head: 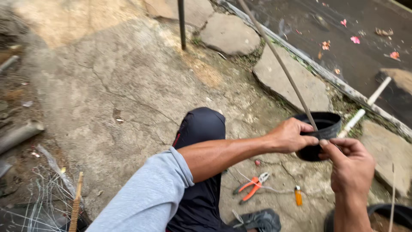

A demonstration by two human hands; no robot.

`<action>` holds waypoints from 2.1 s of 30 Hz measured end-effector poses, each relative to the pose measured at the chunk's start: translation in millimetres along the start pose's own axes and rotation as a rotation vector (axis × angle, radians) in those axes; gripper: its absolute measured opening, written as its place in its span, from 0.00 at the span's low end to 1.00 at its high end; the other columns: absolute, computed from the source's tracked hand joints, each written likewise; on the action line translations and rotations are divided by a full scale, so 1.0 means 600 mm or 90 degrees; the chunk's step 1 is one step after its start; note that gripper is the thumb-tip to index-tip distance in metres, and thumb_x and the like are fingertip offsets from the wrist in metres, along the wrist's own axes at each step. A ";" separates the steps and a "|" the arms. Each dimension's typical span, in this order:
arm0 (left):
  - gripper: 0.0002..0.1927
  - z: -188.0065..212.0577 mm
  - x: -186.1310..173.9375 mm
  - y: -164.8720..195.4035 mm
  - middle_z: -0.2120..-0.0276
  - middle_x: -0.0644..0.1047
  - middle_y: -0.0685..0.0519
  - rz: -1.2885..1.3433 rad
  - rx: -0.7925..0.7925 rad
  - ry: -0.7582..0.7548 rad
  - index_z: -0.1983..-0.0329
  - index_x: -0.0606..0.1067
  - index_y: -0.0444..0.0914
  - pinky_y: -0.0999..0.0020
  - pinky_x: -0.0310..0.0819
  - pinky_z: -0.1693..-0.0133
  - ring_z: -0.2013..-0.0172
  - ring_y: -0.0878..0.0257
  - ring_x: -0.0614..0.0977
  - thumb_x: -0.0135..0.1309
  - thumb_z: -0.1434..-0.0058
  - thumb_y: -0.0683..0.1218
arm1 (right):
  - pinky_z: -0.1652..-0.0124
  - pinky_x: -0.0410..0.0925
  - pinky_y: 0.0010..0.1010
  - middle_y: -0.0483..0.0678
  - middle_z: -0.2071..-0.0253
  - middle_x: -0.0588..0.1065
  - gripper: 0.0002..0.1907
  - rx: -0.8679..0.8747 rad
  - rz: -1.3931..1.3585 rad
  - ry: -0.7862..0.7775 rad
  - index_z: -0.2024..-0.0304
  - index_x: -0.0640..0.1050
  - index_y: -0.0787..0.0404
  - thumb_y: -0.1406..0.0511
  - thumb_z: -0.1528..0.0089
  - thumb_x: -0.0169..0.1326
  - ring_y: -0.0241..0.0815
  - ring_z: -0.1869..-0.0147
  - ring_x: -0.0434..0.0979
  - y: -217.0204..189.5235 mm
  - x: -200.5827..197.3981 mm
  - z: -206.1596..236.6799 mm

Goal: The person uses pliers to bend and secure a metal rod into a black plastic pot, then threads a white string through the rod and pot to create a loop. They then insert a star-shaped woven object into the pot.

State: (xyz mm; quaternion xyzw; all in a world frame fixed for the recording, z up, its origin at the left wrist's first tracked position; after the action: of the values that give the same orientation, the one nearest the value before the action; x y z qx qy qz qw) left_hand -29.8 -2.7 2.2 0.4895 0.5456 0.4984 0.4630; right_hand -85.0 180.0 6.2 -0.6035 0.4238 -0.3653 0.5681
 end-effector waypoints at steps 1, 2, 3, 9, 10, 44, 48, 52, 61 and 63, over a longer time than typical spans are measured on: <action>0.13 0.008 -0.003 -0.001 0.65 0.87 0.49 -0.071 -0.010 0.014 0.54 0.84 0.42 0.62 0.81 0.58 0.64 0.62 0.86 0.60 0.40 0.50 | 0.61 0.76 0.28 0.55 0.61 0.79 0.10 0.015 -0.053 0.007 0.54 0.75 0.73 0.78 0.36 0.61 0.40 0.62 0.81 0.002 0.005 0.004; 0.12 0.016 -0.006 -0.005 0.66 0.86 0.50 -0.142 -0.018 0.026 0.57 0.84 0.44 0.62 0.80 0.58 0.65 0.61 0.87 0.60 0.41 0.50 | 0.61 0.76 0.28 0.56 0.61 0.79 0.09 0.025 -0.091 0.014 0.55 0.75 0.72 0.79 0.36 0.60 0.41 0.63 0.82 0.007 0.008 0.012; 0.11 0.019 -0.002 -0.006 0.67 0.86 0.50 -0.127 -0.012 0.028 0.57 0.84 0.45 0.61 0.80 0.58 0.65 0.61 0.88 0.60 0.42 0.50 | 0.62 0.77 0.28 0.56 0.62 0.80 0.09 0.036 -0.130 0.021 0.57 0.75 0.71 0.79 0.37 0.60 0.42 0.64 0.82 0.014 0.008 0.017; 0.10 0.015 0.021 -0.046 0.70 0.85 0.49 -0.114 0.039 -0.004 0.59 0.83 0.41 0.62 0.81 0.61 0.68 0.62 0.89 0.59 0.42 0.46 | 0.66 0.77 0.29 0.55 0.66 0.79 0.09 0.054 -0.205 0.074 0.60 0.75 0.69 0.79 0.37 0.62 0.41 0.67 0.82 0.045 -0.003 0.046; 0.09 0.013 0.032 -0.053 0.70 0.85 0.48 -0.134 0.047 -0.020 0.59 0.83 0.40 0.61 0.81 0.61 0.69 0.62 0.88 0.59 0.42 0.46 | 0.65 0.77 0.29 0.55 0.65 0.79 0.09 0.049 -0.176 0.074 0.60 0.75 0.68 0.78 0.37 0.62 0.41 0.67 0.81 0.048 -0.009 0.055; 0.11 0.135 0.174 -0.020 0.60 0.86 0.48 -0.137 0.143 -0.003 0.50 0.82 0.35 0.71 0.79 0.57 0.60 0.67 0.87 0.59 0.33 0.45 | 0.40 0.66 0.48 0.64 0.42 0.66 0.50 0.482 0.526 0.098 0.33 0.60 0.59 0.50 0.48 0.69 0.65 0.36 0.68 0.322 -0.006 0.355; 0.11 0.115 0.177 -0.014 0.60 0.86 0.49 -0.114 0.134 -0.017 0.51 0.82 0.36 0.71 0.79 0.59 0.62 0.66 0.86 0.59 0.33 0.44 | 0.40 0.65 0.48 0.61 0.36 0.60 0.57 0.553 0.531 0.041 0.27 0.52 0.52 0.55 0.52 0.70 0.66 0.33 0.64 0.303 0.037 0.342; 0.11 0.099 0.164 -0.006 0.60 0.86 0.49 -0.122 0.147 -0.003 0.50 0.82 0.35 0.71 0.79 0.60 0.62 0.67 0.87 0.59 0.33 0.43 | 0.42 0.66 0.48 0.64 0.43 0.65 0.58 0.479 0.554 0.100 0.28 0.52 0.57 0.58 0.53 0.71 0.66 0.39 0.68 0.316 0.028 0.321; 0.09 0.037 0.116 0.003 0.60 0.85 0.49 -0.190 0.215 0.074 0.52 0.83 0.37 0.67 0.76 0.57 0.61 0.60 0.86 0.61 0.35 0.43 | 0.63 0.77 0.40 0.52 0.62 0.76 0.21 0.277 -0.367 0.420 0.41 0.69 0.62 0.71 0.37 0.55 0.46 0.64 0.79 0.288 -0.138 0.192; 0.09 0.028 0.109 0.009 0.58 0.85 0.49 -0.207 0.247 0.093 0.53 0.83 0.38 0.66 0.74 0.55 0.60 0.59 0.84 0.62 0.35 0.42 | 0.57 0.78 0.37 0.53 0.56 0.78 0.18 0.134 -0.284 0.427 0.43 0.71 0.66 0.66 0.34 0.56 0.46 0.58 0.81 0.213 -0.183 0.162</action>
State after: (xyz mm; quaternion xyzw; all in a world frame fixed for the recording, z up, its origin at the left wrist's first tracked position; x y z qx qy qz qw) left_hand -18.8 64.1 5.0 0.4379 0.7341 0.3378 0.3939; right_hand -48.9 318.5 -125.2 -0.4668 0.4047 -0.6970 0.3639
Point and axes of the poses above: each hand's wrist, its own z-axis away from the middle knuckle, its own x-axis out of the palm, y = z × x, the point moved 3 cm from there along -z, towards the middle knuckle
